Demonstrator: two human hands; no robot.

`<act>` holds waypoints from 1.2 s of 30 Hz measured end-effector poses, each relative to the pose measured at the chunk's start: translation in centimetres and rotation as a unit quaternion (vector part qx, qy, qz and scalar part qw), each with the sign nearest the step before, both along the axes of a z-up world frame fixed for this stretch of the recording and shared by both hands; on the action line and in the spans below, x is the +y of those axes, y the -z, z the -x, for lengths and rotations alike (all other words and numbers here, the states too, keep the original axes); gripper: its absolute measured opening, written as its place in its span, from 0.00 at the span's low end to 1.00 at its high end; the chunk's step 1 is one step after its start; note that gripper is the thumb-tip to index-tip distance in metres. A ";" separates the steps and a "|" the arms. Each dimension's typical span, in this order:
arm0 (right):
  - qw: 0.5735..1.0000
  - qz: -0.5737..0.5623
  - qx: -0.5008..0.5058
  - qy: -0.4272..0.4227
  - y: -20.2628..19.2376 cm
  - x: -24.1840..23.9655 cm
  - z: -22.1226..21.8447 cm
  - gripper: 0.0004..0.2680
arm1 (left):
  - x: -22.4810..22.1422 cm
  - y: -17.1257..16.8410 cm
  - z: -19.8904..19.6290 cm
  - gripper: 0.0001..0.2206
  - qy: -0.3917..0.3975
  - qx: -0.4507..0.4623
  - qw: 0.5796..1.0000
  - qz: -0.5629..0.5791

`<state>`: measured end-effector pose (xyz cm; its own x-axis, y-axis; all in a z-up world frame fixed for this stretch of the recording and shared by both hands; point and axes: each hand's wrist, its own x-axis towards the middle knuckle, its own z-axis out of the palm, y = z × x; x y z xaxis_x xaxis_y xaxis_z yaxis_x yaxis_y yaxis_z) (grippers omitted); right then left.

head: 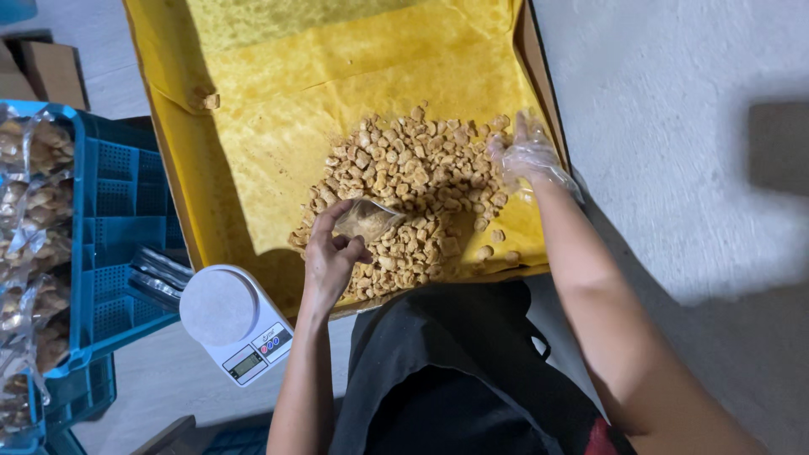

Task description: The person scoops small, light-brown snack pieces from a yellow-lined tray into clear plastic bags using a metal scoop. The filled bags are placed on a digital scale to verify weight, then set aside in a blue crate. The process is repeated continuously.

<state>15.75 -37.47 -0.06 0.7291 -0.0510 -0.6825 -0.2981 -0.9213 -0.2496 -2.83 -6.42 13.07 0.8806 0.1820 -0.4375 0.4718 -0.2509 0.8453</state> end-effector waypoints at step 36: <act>0.485 -0.839 0.012 0.247 -5.3 4.3 9.8 0.14 | -3.6 0.9 -2.6 0.32 0.130 -0.051 0.990 0.020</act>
<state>5.95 -33.19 5.22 0.9013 0.4267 -0.0747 -0.4012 0.7572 -0.5154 -0.26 -10.05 12.18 0.9355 -0.0718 -0.3460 0.3072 -0.3187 0.8967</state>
